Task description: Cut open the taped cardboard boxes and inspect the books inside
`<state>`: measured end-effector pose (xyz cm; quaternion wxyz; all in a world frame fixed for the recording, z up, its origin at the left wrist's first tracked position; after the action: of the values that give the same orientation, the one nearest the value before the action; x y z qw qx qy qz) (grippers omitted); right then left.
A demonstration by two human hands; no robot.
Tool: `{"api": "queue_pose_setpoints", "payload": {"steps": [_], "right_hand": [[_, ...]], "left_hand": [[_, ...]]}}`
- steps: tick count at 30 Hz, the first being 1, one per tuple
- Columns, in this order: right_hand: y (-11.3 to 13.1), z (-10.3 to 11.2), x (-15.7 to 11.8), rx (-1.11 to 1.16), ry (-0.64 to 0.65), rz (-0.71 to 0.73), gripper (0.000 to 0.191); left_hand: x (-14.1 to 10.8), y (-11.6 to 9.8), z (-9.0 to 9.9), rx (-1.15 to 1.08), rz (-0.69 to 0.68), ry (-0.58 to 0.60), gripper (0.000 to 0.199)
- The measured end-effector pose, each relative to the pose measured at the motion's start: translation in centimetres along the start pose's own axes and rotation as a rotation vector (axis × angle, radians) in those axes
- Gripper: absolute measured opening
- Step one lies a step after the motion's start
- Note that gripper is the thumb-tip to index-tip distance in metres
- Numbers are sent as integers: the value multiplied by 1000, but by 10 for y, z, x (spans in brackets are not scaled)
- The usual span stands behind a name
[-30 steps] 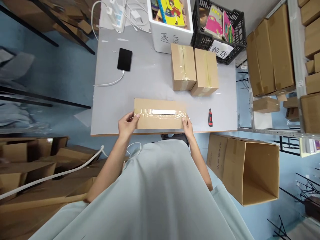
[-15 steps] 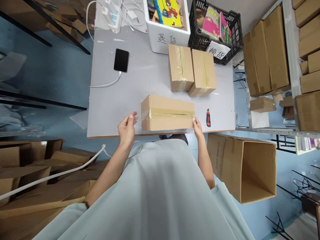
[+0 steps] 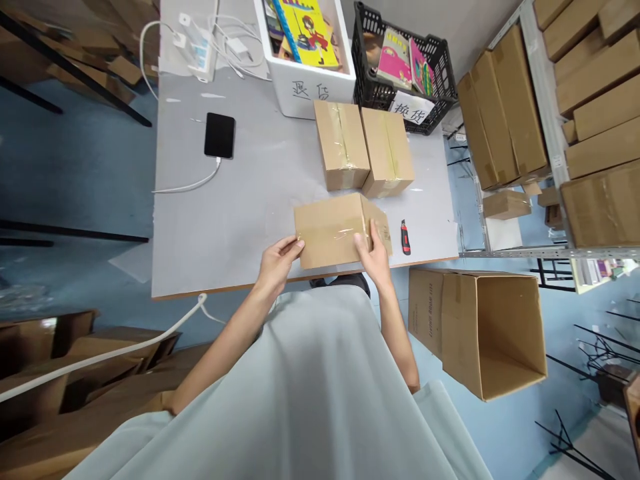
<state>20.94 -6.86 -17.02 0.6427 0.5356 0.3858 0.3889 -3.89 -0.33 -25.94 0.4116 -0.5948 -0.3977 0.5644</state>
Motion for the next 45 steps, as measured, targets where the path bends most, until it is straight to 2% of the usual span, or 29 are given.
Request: {"api": "queue_pose_setpoints", "payload": {"steps": [3, 5, 7, 10, 14, 17, 20, 22, 25, 27, 28, 30, 33, 35, 36, 38, 40, 43, 45], "right_hand": [[11, -2, 0, 83, 2, -1, 93], [7, -4, 2, 169, 55, -27, 89], [-5, -11, 4, 211, 88, -63, 94], [-22, -33, 5, 178, 97, -72, 103], [-29, -61, 7, 93, 115, 13, 103], [-34, -64, 9, 110, 128, 30, 100], [-55, -50, 12, 183, 125, -102, 104], [-76, -37, 16, 208, 73, -240, 110], [-105, -27, 23, 162, -1, -388, 111], [-118, -35, 28, 146, 16, -437, 108], [-122, -43, 29, 153, 42, -450, 105], [-125, -64, 32, 181, 111, -467, 96], [-118, -93, 33, 255, 283, -433, 80], [-108, -98, 34, 291, 377, -344, 79], [-103, -94, 34, 295, 399, -290, 81], [-94, -74, 35, 266, 382, -202, 87], [-88, -45, 34, 215, 333, -146, 89], [-86, -2, 29, 126, 231, -98, 88], [-91, 17, 25, 63, 182, -97, 88]], "left_hand": [[-12, -25, 3, 41, -129, -58, 66], [-17, -39, 9, 116, -192, -91, 67], [-14, -45, 16, 202, -214, -114, 63], [0, -41, 32, 264, -213, -163, 56], [14, -27, 51, 238, -202, -207, 54], [16, -20, 54, 227, -200, -201, 55], [17, -20, 62, 232, -226, -251, 49], [20, -20, 78, 225, -236, -333, 44], [20, -24, 117, 336, -267, -533, 45], [13, -31, 139, 499, -327, -678, 47], [9, -36, 147, 561, -356, -711, 46], [0, -44, 154, 607, -377, -688, 43], [-10, -52, 154, 543, -290, -581, 49], [-11, -52, 151, 484, -202, -516, 56], [-10, -50, 148, 460, -168, -472, 62], [-5, -43, 140, 436, -120, -384, 67], [5, -29, 124, 421, -74, -311, 61], [21, 0, 86, 388, 14, -217, 52], [29, 17, 61, 408, 69, -167, 50]]}}
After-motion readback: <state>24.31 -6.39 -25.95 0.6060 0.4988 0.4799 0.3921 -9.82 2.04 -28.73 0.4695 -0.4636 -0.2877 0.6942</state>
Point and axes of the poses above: each hand's wrist, its own x-axis towards the middle knuckle, its own z-axis out of the back of the hand, y = z × x, the point moved 2 cm from there along x, towards the middle knuckle, and after that the axes turned 12 degrees about x, right-handed, at the moved point
